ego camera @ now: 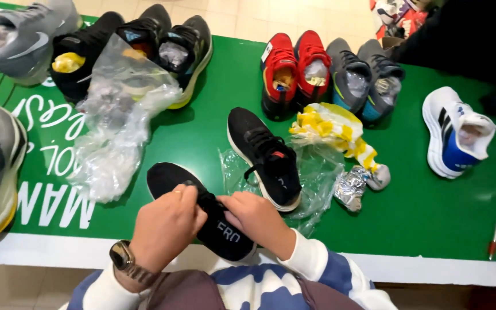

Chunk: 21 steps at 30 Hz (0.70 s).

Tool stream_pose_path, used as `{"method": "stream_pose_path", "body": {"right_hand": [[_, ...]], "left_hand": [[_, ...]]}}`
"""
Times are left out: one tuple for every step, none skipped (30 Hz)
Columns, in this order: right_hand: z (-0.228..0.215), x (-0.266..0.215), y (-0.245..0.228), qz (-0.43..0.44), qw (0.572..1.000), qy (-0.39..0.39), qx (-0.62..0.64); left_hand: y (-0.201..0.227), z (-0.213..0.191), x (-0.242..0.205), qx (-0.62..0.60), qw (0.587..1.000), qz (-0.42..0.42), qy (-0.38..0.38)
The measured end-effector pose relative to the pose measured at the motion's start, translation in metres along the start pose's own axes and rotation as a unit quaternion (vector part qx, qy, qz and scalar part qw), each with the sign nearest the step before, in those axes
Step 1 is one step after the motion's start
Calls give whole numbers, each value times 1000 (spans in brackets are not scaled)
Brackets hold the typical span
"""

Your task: Prepares and organizes various sneakers on a store counter by stuffing them with protective paper and plastic.

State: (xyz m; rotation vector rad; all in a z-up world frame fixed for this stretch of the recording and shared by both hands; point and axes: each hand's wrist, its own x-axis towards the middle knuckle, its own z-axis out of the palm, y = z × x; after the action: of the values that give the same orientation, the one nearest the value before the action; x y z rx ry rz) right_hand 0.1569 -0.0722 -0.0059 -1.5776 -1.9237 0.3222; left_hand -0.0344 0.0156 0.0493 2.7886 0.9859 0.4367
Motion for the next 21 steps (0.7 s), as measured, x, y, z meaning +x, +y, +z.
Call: {"method": "stream_pose_path", "body": {"right_hand": [[-1, 3, -2, -19, 1000, -4, -1], [-1, 0, -2, -15, 1000, -1, -3], [-1, -1, -1, -18, 1000, -2, 0], [-1, -2, 0, -22, 1000, -3, 3], [-10, 0, -2, -24, 1000, -2, 0], [-19, 2, -3, -24, 1000, -12, 9], [-27, 3, -6, -26, 999, -25, 20], [-43, 3, -1, -28, 999, -27, 19], [-59, 5, 3, -9, 1000, 16, 21], [-75, 7, 8, 11, 998, 59, 23], [-91, 6, 33, 7, 998, 57, 22], [-107, 6, 59, 86, 983, 135, -87], [-123, 6, 83, 162, 944, 212, -194], [-127, 7, 112, 159, 944, 213, -194], [-131, 7, 139, 189, 925, 232, -232], [-134, 6, 167, 218, 904, 251, -270], [-119, 3, 199, 218, 903, 255, -270], [-103, 0, 231, 257, 906, 205, -266], [-89, -3, 264, 294, 906, 154, -262], [-81, -11, 279, 293, 906, 158, -263], [-74, -16, 295, 305, 914, 162, -214]], "left_hand": [[-1, -4, -1, -11, 998, -61, 7], [-2, 5, -5, -12, 998, -56, 6], [-3, 15, -8, 4, 997, -77, -9], [-4, 24, -12, 20, 995, -99, -24], [-4, 21, -11, 20, 995, -98, -21], [-5, 18, -11, 9, 997, -73, -29], [-4, 16, -14, -2, 998, -51, -38], [-5, 18, -15, -3, 998, -54, -36], [-6, 19, -16, -7, 998, -35, -50], [-7, 20, -17, -11, 998, -17, -64], [-8, 21, -16, -10, 998, -20, -61], [-8, 22, -16, -8, 998, -12, -63], [-10, 22, -15, -5, 998, -4, -65], [-10, 21, -14, -3, 998, -5, -63], [-10, 21, -13, -38, 998, -26, -37], [-10, 21, -12, -73, 996, -47, -11], [-13, 25, -15, -71, 996, -44, -10], [-16, 30, -17, -106, 991, -77, -9], [-17, 36, -20, -142, 984, -109, -8], [-22, 37, -23, -141, 984, -107, -5], [-27, 39, -26, -183, 974, -129, -15]]}}
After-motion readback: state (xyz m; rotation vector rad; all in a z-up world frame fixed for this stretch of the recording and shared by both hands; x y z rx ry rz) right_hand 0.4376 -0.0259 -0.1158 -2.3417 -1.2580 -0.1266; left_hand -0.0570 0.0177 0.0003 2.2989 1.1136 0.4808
